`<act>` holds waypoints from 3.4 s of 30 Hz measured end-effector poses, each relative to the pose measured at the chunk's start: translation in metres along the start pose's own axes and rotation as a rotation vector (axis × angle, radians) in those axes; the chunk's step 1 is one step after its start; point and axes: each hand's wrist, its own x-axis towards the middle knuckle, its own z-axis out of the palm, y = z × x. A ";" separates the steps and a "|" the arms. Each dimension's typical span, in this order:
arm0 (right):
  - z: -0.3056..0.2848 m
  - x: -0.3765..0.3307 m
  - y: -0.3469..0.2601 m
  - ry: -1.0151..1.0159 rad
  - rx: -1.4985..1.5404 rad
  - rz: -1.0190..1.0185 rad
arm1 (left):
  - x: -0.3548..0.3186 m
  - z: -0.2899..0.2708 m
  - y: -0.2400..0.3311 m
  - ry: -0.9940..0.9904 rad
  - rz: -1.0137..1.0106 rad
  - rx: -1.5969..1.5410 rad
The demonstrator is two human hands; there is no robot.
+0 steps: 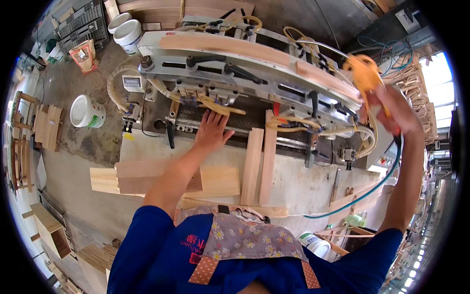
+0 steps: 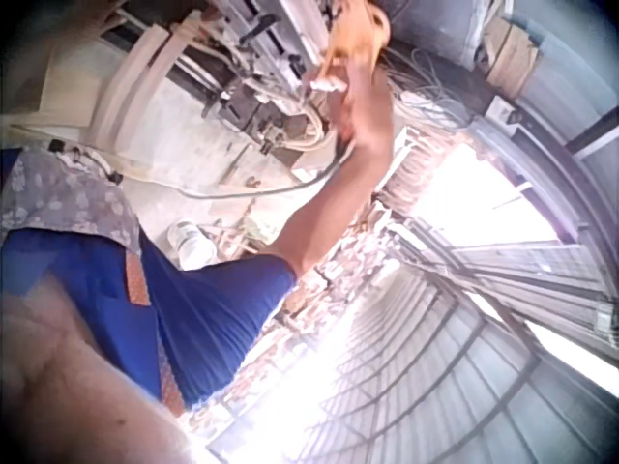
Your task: The person operates a woodworking machine in a workshop, feeding wooden planks through the equipment to process them. They handle the wood by hand, positioning it on the machine's table and guiding it through the mechanism. The person also stacks processed pieces and briefly touches their face during the task.
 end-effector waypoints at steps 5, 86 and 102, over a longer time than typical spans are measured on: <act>0.021 0.154 -0.071 -0.138 -0.345 -0.063 | 0.000 0.002 0.000 -0.130 -0.070 -0.067; 0.332 0.014 0.049 -0.074 -0.105 -0.477 | -0.196 -0.140 -0.061 -0.517 0.066 0.042; 0.351 -0.013 0.074 0.115 -0.203 -0.237 | -0.147 -0.313 -0.081 -0.322 0.324 -1.141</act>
